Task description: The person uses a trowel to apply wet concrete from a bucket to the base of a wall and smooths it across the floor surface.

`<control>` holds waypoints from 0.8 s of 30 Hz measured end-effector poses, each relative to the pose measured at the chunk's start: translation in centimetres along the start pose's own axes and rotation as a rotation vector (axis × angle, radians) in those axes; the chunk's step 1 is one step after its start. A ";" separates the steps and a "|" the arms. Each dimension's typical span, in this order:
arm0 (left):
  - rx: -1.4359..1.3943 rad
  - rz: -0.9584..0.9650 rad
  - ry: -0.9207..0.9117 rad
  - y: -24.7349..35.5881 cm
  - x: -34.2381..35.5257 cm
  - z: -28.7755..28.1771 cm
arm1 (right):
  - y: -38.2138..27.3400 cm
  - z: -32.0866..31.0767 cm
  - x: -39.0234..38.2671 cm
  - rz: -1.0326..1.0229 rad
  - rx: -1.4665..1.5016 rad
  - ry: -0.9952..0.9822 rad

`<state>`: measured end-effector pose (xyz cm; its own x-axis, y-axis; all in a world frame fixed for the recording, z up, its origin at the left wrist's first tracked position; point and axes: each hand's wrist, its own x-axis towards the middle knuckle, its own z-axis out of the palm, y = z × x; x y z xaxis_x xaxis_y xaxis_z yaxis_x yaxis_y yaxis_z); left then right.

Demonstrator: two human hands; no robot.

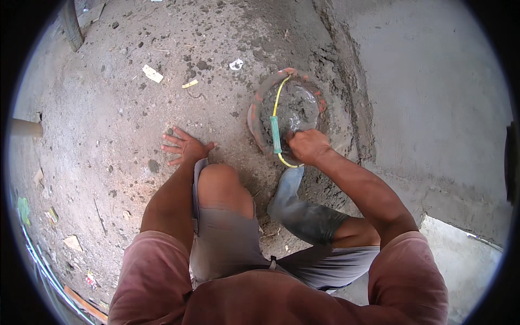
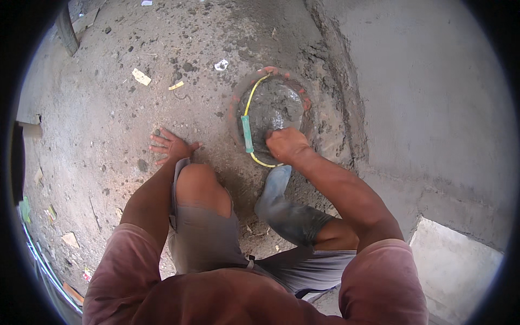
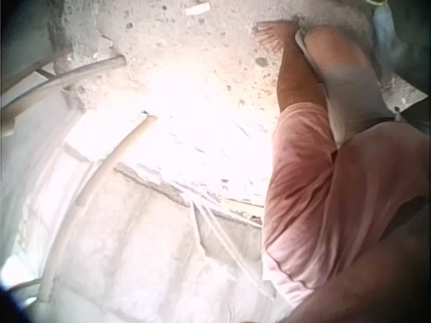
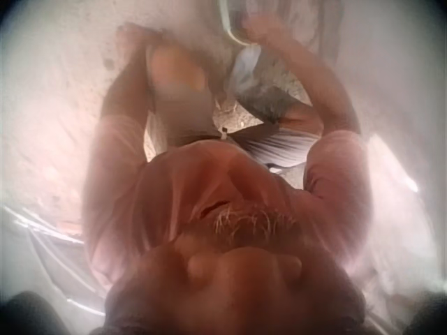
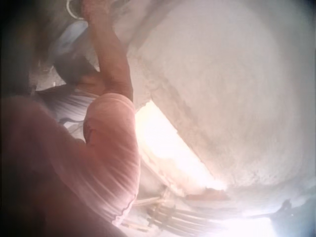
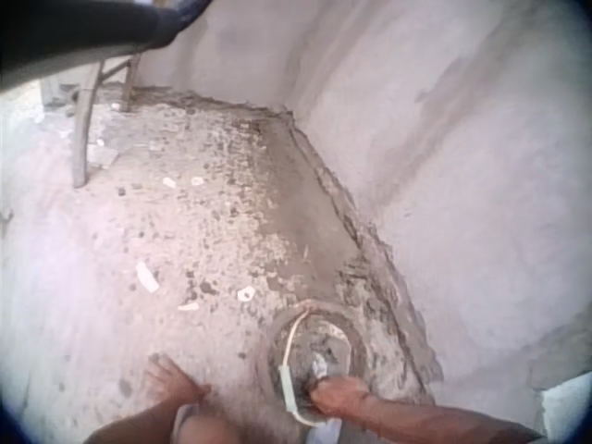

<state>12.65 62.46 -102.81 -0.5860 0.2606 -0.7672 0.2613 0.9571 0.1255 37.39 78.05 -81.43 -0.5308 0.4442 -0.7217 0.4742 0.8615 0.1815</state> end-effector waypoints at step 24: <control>-0.007 0.028 0.061 0.0 0.1 -0.6 | 4.9 -1.9 -2.3 0.084 -0.100 0.025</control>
<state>12.13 62.56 -102.50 -0.6239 0.2945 -0.7239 0.2734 0.9500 0.1508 39.58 81.69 -77.68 -0.5104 0.5206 -0.6844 0.4462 0.8407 0.3068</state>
